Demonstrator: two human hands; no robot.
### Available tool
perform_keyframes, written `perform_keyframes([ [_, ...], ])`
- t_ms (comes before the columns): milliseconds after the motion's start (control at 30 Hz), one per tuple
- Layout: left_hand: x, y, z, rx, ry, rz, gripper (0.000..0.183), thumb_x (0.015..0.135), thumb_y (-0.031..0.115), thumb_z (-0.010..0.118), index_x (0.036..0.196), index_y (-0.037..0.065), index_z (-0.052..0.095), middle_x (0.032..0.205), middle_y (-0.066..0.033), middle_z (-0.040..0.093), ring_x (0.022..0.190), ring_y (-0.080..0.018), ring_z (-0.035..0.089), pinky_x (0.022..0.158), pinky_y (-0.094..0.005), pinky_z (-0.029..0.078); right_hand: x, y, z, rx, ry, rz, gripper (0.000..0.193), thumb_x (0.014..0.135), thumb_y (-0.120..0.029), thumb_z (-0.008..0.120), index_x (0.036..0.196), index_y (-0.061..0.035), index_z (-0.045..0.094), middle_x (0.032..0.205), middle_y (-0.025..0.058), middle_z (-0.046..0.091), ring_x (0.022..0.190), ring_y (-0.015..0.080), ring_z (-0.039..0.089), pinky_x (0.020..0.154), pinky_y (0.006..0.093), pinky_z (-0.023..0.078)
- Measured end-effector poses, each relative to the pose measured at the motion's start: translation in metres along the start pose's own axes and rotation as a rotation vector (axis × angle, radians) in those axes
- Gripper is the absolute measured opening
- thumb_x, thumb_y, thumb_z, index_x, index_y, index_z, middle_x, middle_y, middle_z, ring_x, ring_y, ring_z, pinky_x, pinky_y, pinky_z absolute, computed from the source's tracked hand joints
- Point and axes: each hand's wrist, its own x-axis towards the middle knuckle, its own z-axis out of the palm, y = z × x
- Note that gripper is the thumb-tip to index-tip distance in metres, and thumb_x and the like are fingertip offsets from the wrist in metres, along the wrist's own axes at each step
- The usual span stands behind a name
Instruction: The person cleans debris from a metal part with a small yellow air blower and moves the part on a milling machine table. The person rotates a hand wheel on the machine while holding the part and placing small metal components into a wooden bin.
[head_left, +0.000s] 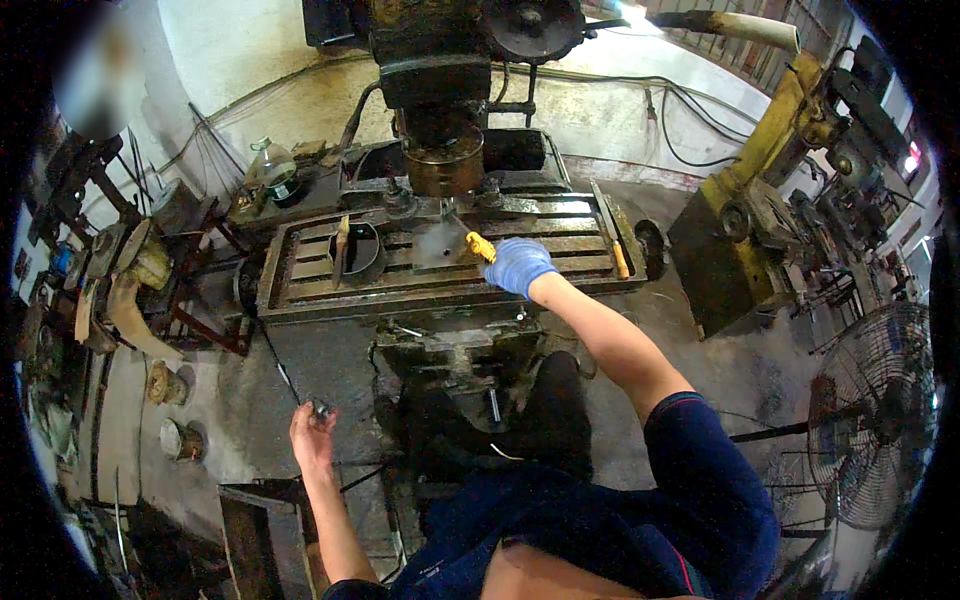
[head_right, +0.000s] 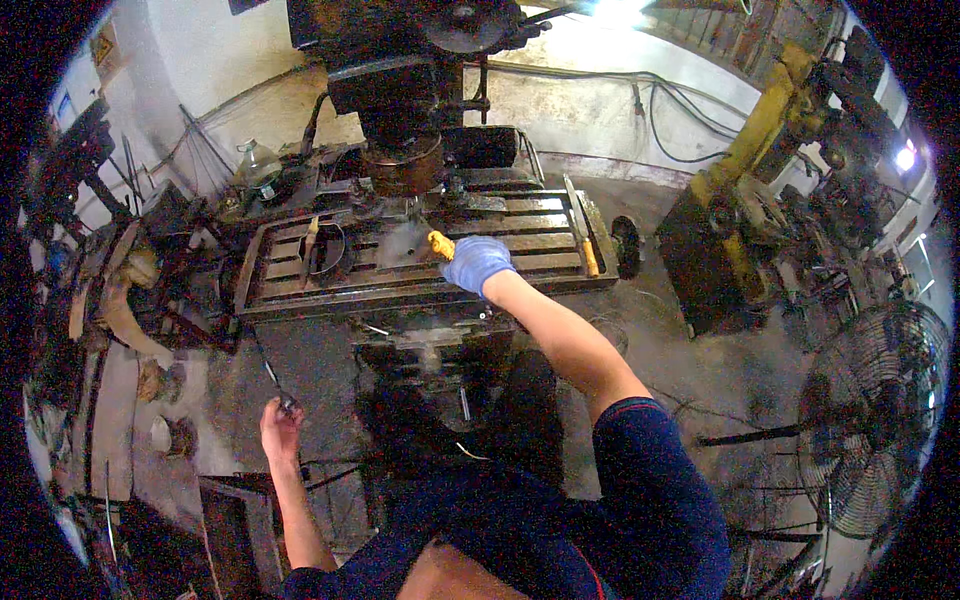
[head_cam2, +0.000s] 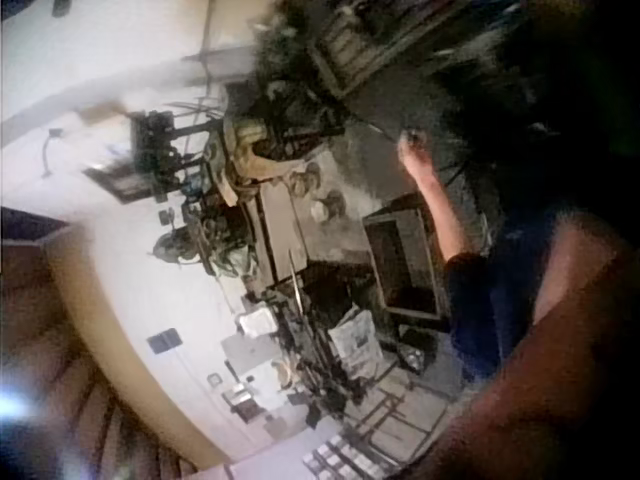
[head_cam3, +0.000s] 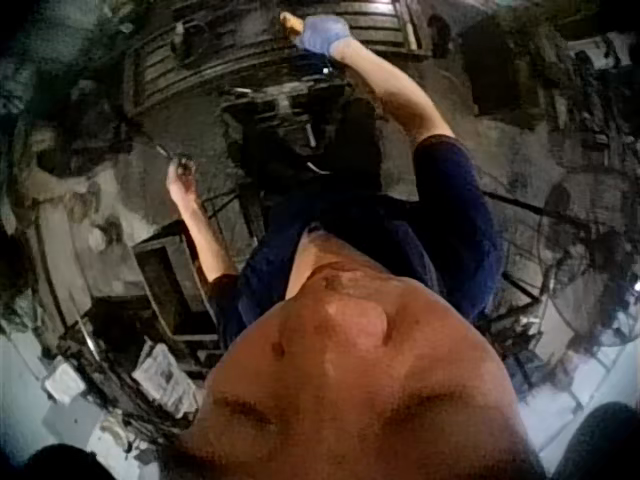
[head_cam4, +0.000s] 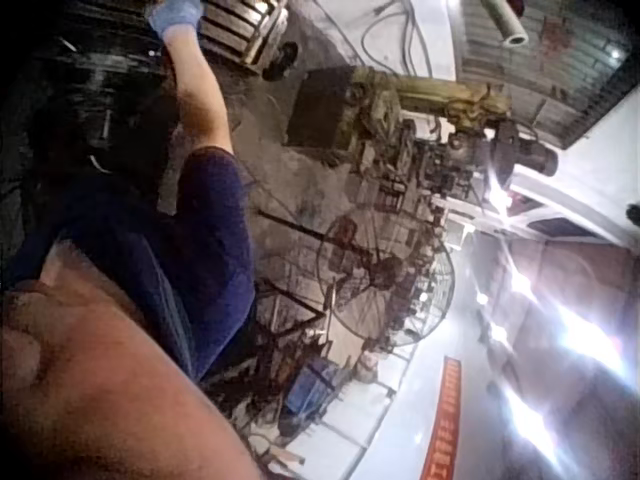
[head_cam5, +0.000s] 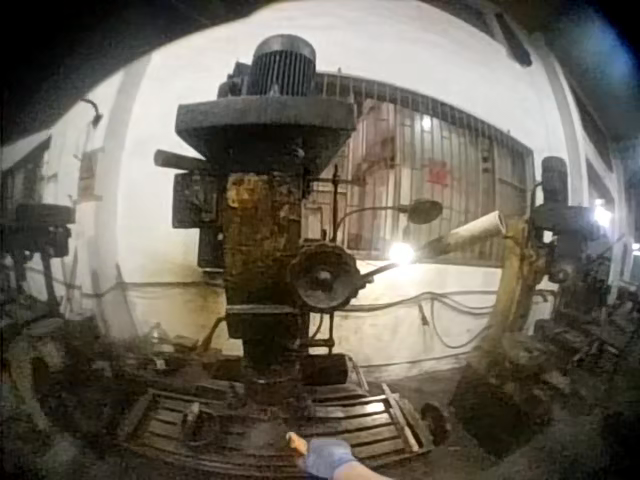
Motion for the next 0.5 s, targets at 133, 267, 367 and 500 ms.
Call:
perform_keyframes([
  [133, -0.010, -0.001, 0.037, 0.135, 0.005, 0.028, 0.013, 0.083, 0.015, 0.059, 0.076, 0.004, 0.053, 0.062, -0.0034, 0.052, 0.055, -0.0197, 0.056, 0.062, -0.0393, 0.052, 0.007, -0.003, 0.001, 0.022, 0.048, 0.024, 0.039, 0.073, -0.040, 0.054, 0.090, -0.0071, 0.066, 0.091, 0.0156, 0.065, 0.085, 0.0310, 0.062, 0.073, 0.0405, 0.048],
  [267, -0.007, -0.012, 0.076, 0.205, -0.075, -0.068, 0.014, 0.082, 0.013, 0.060, 0.080, 0.000, 0.054, 0.067, -0.0073, 0.056, 0.054, -0.0184, 0.057, 0.054, -0.0331, 0.050, -0.027, 0.009, 0.008, 0.044, -0.048, -0.029, 0.041, 0.074, -0.041, 0.054, 0.089, -0.0047, 0.065, 0.090, 0.0179, 0.064, 0.084, 0.0324, 0.062, 0.074, 0.0415, 0.048],
  [367, -0.003, -0.021, 0.121, 0.399, -0.115, -0.110, 0.015, 0.081, 0.013, 0.060, 0.079, -0.001, 0.054, 0.067, -0.0086, 0.057, 0.053, -0.0165, 0.056, 0.047, -0.0290, 0.046, -0.070, 0.029, 0.014, 0.042, -0.246, -0.296, 0.056, 0.070, -0.057, 0.057, 0.072, -0.0013, 0.064, 0.067, 0.0195, 0.061, 0.062, 0.0360, 0.060, 0.059, 0.0420, 0.047],
  [500, 0.019, -0.041, 0.185, 0.567, -0.330, -0.015, 0.020, 0.078, 0.010, 0.064, 0.066, 0.001, 0.052, 0.057, -0.0052, 0.052, 0.045, -0.0131, 0.051, 0.040, -0.0260, 0.041, -0.124, 0.040, 0.010, 0.159, -0.295, -0.465, 0.058, 0.074, -0.059, 0.051, 0.070, -0.0033, 0.063, 0.064, 0.0219, 0.058, 0.063, 0.0381, 0.058, 0.060, 0.0439, 0.045],
])
